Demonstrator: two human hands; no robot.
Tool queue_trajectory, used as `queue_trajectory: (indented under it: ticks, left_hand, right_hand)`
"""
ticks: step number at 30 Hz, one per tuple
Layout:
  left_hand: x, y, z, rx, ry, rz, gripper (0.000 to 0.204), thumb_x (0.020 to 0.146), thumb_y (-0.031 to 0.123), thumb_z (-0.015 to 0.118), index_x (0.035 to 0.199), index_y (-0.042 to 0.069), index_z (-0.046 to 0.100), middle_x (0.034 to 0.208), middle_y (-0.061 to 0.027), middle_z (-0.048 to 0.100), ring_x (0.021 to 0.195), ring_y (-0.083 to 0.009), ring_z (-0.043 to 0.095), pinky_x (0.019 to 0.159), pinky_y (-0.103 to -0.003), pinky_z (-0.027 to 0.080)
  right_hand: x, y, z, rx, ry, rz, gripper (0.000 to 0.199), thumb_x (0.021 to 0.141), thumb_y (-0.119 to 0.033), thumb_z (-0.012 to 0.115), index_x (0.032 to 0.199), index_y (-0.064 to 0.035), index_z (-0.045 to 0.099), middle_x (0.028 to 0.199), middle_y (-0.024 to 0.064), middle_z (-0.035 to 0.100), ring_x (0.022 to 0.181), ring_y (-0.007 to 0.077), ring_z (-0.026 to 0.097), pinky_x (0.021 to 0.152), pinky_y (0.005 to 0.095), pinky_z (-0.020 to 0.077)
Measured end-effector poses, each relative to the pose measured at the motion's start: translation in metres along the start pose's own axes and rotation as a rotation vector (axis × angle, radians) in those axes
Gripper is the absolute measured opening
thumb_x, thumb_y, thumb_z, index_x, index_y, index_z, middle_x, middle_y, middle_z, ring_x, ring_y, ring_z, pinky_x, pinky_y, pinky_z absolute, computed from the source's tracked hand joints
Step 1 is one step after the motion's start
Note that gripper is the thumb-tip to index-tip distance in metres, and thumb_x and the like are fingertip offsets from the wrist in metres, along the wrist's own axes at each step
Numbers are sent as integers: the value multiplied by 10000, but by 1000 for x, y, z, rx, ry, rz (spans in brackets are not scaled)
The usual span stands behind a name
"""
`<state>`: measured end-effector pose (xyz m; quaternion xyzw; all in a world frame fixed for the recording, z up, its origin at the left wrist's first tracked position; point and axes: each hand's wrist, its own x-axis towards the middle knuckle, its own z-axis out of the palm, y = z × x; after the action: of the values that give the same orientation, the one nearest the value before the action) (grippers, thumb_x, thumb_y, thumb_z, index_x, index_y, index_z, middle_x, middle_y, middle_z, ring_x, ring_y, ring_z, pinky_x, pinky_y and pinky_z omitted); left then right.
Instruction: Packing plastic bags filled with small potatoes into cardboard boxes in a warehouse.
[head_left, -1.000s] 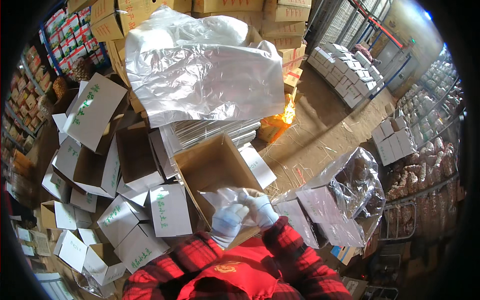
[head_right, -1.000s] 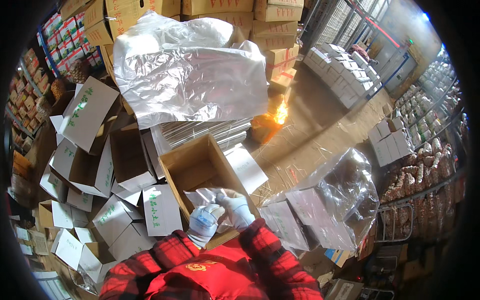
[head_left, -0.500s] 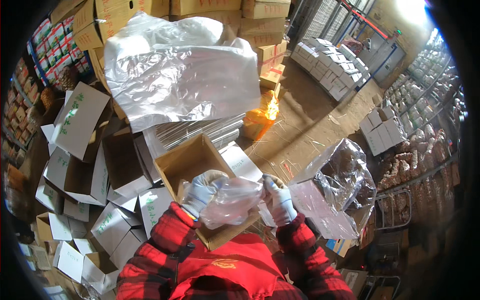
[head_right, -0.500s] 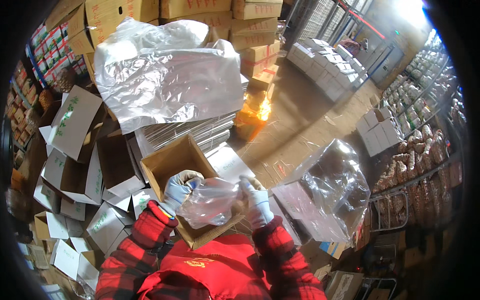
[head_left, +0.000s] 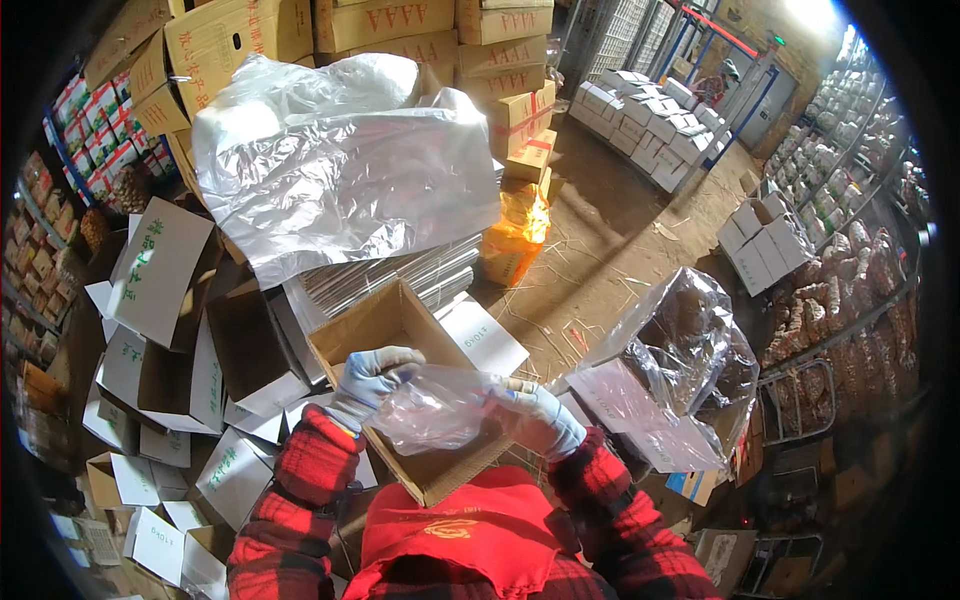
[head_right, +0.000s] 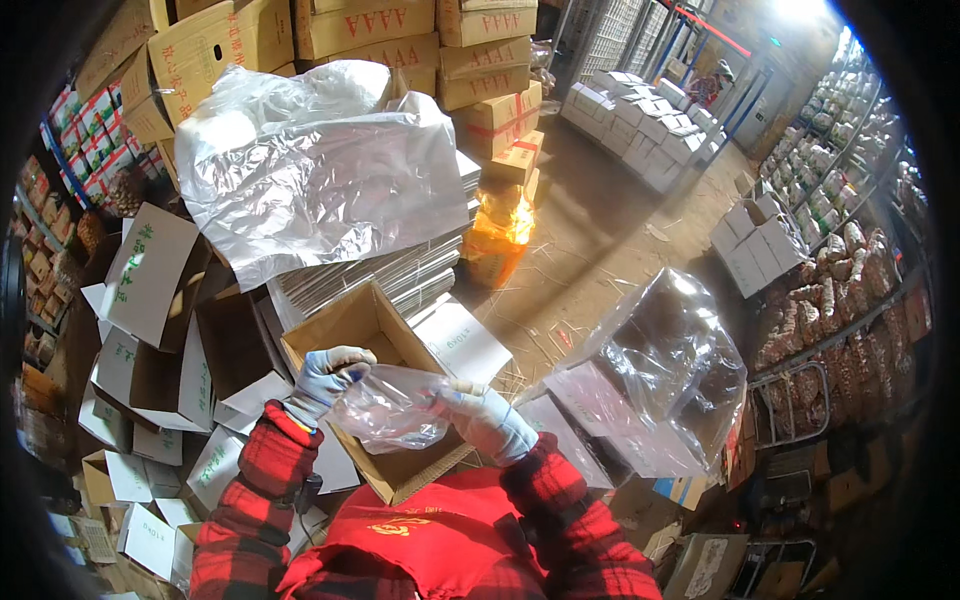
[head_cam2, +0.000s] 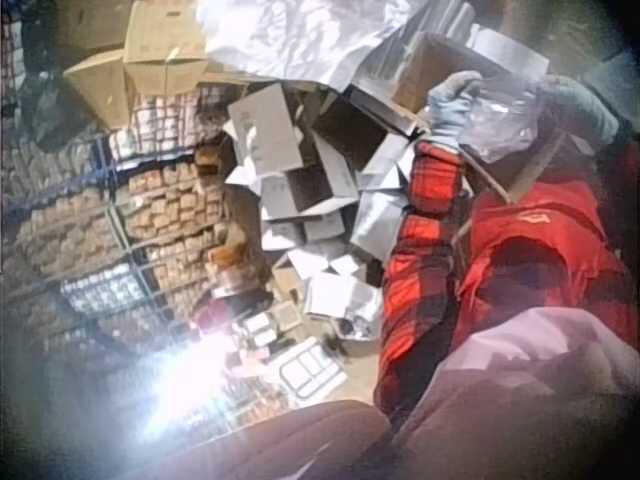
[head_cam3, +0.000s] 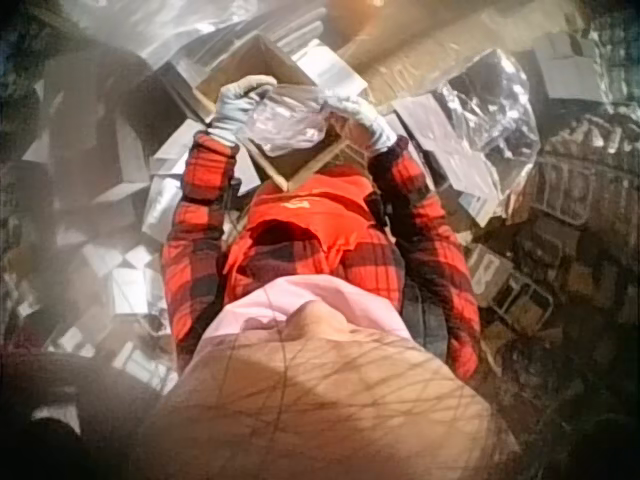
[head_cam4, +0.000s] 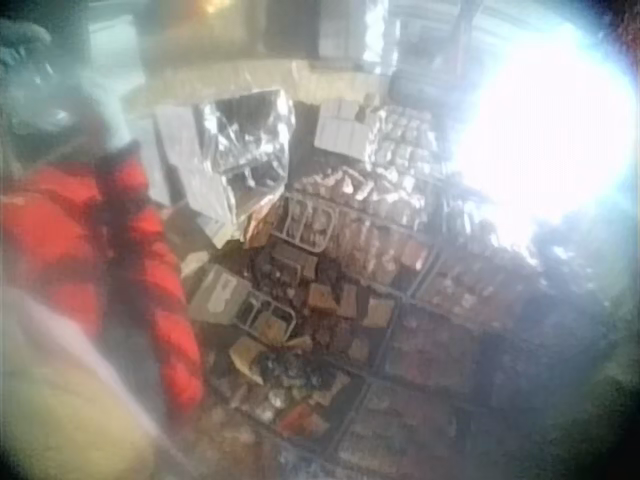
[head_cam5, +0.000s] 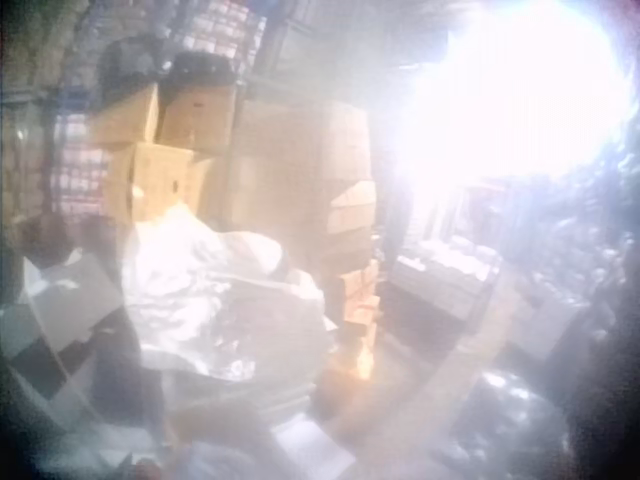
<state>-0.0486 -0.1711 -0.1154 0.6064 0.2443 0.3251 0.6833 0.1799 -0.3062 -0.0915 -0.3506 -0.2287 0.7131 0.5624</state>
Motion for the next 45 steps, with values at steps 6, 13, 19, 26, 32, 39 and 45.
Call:
queue_trajectory:
  ticks: [6, 13, 19, 26, 32, 39, 45]
  left_hand:
    - [0, 10, -2, 874, 469, 425, 276, 697, -55, 653, 957, 35, 629, 868, -76, 619, 795, -192, 616, 718, -268, 494]
    - [-40, 9, 39, 469, 422, 254, 156, 759, 49, 687, 903, 42, 629, 903, -85, 616, 867, -191, 588, 782, -296, 463]
    - [-39, 24, 55, 303, 327, 256, 204, 754, 110, 705, 925, 36, 624, 939, -81, 624, 885, -195, 595, 799, -306, 463]
    - [-41, 6, 47, 154, 429, 44, 167, 752, -71, 556, 886, 14, 605, 848, -25, 609, 792, -100, 572, 718, -250, 476]
    - [-42, 13, 56, -115, 312, 112, 71, 860, 60, 598, 898, 1, 609, 826, -23, 613, 737, -83, 553, 696, -233, 472]
    - [-36, 7, 58, 85, 527, 49, 72, 877, 83, 582, 895, 23, 618, 817, -2, 616, 754, -56, 540, 689, -227, 469]
    - [-21, -7, 15, -117, 757, 38, 173, 895, 197, 570, 891, 27, 599, 798, -37, 611, 693, -92, 548, 669, -243, 465]
  right_hand:
    - [21, 21, 0, -122, 110, 41, 122, 853, -114, 606, 919, -12, 612, 820, 48, 624, 803, 132, 574, 748, 262, 454]
    - [40, 28, 41, -8, 114, 5, 116, 810, -137, 660, 870, -54, 606, 821, 14, 607, 740, 104, 561, 698, 243, 454]
    - [37, 28, 68, -60, 66, -54, 165, 815, -152, 670, 896, -29, 594, 825, 31, 600, 760, 114, 548, 734, 258, 449]
    - [37, 25, 78, -186, 131, -94, 150, 837, -191, 646, 802, -65, 574, 775, 10, 576, 708, 89, 522, 678, 239, 417]
    - [30, 14, 83, -157, 131, -51, 173, 829, -180, 665, 822, -32, 574, 786, 33, 586, 711, 119, 546, 703, 245, 439]
    - [29, 22, 73, -176, 196, 33, 176, 780, -107, 708, 886, -29, 591, 834, 23, 624, 756, 135, 588, 734, 254, 467]
    - [28, 20, 59, -16, 110, -53, 261, 759, -61, 710, 988, -12, 596, 954, 67, 635, 845, 156, 605, 791, 278, 483]
